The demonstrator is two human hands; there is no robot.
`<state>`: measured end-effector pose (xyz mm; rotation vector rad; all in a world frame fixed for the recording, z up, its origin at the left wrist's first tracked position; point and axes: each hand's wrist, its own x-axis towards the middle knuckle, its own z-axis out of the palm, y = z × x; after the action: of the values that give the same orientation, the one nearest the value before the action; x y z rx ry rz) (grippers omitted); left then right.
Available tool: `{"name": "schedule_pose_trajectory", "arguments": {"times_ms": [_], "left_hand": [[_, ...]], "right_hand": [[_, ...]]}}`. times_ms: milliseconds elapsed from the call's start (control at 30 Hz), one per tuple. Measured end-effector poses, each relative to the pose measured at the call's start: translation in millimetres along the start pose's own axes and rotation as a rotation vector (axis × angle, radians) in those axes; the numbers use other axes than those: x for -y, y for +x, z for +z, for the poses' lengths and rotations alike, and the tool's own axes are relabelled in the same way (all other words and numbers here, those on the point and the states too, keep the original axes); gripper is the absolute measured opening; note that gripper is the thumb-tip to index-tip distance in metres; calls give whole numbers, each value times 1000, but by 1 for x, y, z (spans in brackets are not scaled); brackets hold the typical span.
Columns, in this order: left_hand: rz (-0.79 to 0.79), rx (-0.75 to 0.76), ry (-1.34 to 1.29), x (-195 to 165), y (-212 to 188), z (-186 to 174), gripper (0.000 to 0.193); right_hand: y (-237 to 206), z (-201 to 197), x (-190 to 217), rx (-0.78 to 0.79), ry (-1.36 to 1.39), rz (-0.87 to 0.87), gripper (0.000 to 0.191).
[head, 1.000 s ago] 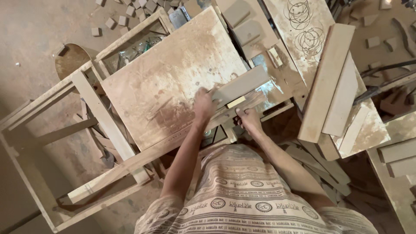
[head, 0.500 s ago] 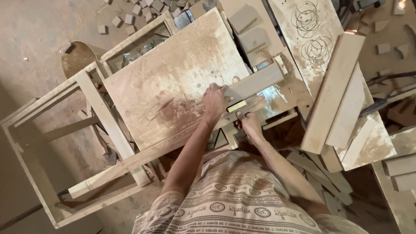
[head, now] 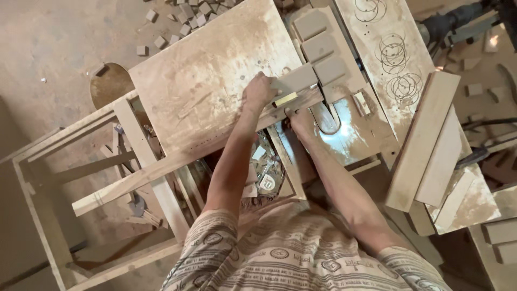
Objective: The person places wooden strips on a table saw jig and slides them against the blade to cut them into small blocks. They reposition each piece, brush scraps aside, drop offcuts onto the floor pile, and stack the cut pieces on the workbench.
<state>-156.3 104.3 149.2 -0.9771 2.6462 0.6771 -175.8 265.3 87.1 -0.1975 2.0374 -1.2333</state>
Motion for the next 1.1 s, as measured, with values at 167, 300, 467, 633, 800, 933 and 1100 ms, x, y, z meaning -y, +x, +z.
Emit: {"name": "schedule_pose_trajectory", "arguments": {"times_ms": [167, 300, 467, 633, 800, 933, 1100], "left_hand": [[127, -24, 28, 4, -34, 37, 42], [220, -141, -60, 5, -81, 85, 45], [158, -175, -220, 6, -124, 106, 42], [67, -138, -196, -34, -113, 112, 35], [219, -297, -258, -67, -96, 117, 41], [184, -269, -242, -67, -91, 118, 41], [115, -261, -282, -65, -78, 109, 43]], "right_hand": [[-35, -7, -41, -67, 14, -99, 26], [-79, -28, -90, -37, -6, 58, 39], [-107, -45, -119, 35, 82, 195, 46], [-103, -47, -122, 12, 103, 175, 46], [-101, -53, -121, 67, 140, 174, 49], [-97, -54, -122, 76, 146, 193, 49], [-79, -47, -116, 90, 64, 232, 51]]}}
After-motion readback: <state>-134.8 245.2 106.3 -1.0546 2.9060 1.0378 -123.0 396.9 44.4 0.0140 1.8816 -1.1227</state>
